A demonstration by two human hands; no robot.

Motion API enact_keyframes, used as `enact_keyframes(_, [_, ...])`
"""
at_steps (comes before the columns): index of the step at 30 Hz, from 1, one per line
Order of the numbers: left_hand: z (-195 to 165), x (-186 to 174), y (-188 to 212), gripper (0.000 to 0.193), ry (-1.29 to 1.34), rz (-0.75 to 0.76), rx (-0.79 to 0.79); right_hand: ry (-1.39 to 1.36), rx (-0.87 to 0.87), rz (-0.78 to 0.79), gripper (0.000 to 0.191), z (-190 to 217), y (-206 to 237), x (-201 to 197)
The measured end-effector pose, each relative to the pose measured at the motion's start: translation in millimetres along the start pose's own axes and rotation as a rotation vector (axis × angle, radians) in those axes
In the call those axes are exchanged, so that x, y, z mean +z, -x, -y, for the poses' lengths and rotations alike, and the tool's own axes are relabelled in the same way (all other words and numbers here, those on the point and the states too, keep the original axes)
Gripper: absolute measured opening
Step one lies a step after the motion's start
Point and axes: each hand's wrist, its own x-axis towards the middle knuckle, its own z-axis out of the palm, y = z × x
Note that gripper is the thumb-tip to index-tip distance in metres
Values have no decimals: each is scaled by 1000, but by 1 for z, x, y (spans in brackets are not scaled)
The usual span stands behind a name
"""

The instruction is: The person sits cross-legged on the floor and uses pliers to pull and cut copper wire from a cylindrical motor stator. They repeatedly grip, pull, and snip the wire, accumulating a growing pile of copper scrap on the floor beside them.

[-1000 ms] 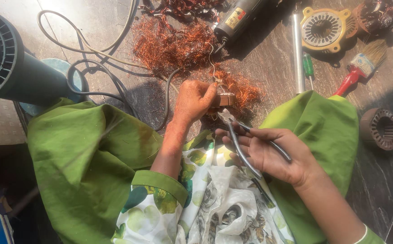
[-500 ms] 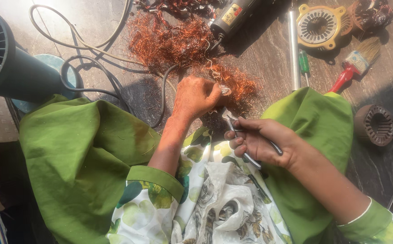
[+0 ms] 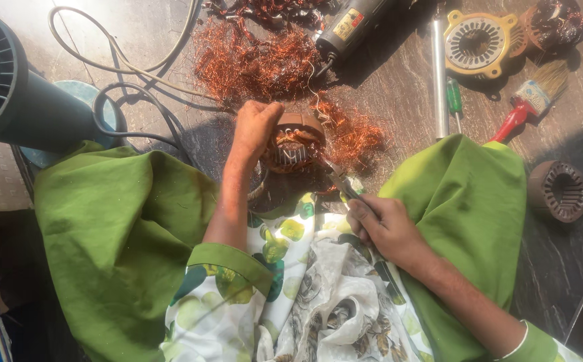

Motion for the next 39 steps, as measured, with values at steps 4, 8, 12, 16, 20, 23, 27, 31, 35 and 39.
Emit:
enact_keyframes(4, [3,1,2,47,16,9,6,-126,186,-4,41,-2,7,1])
enact_keyframes(8, [4,4,2,48,74,-68,42,-949,316,-14,42,-3,31,8])
enact_keyframes(12, [0,-6,-5,39,202,-251,-42,-1138,195,-181,48,-8,68,-18])
enact_keyframes(16, [-7,-6,-1,39,281,-258,-29,-1133,116,-281,50,-23,88,-60])
enact_keyframes(20, [-10,2,10,47,214,-229,24,-1093,2,-162,42,-25,71,-71])
enact_keyframes(23, [-8,3,15,46,255,-177,44,-1137,-119,-42,31,-7,38,-61])
enact_keyframes(27, [-8,4,19,46,194,-171,95,-1258,39,40,24,19,-12,-32])
enact_keyframes(31, [-10,2,20,55,89,-136,82,-1228,156,168,42,25,-12,-17])
enact_keyframes(35, [-18,-3,22,64,-88,-123,118,-1131,116,217,55,27,2,-16])
enact_keyframes(39, [-19,-2,20,60,-2,-117,169,-1109,137,216,53,36,1,-14])
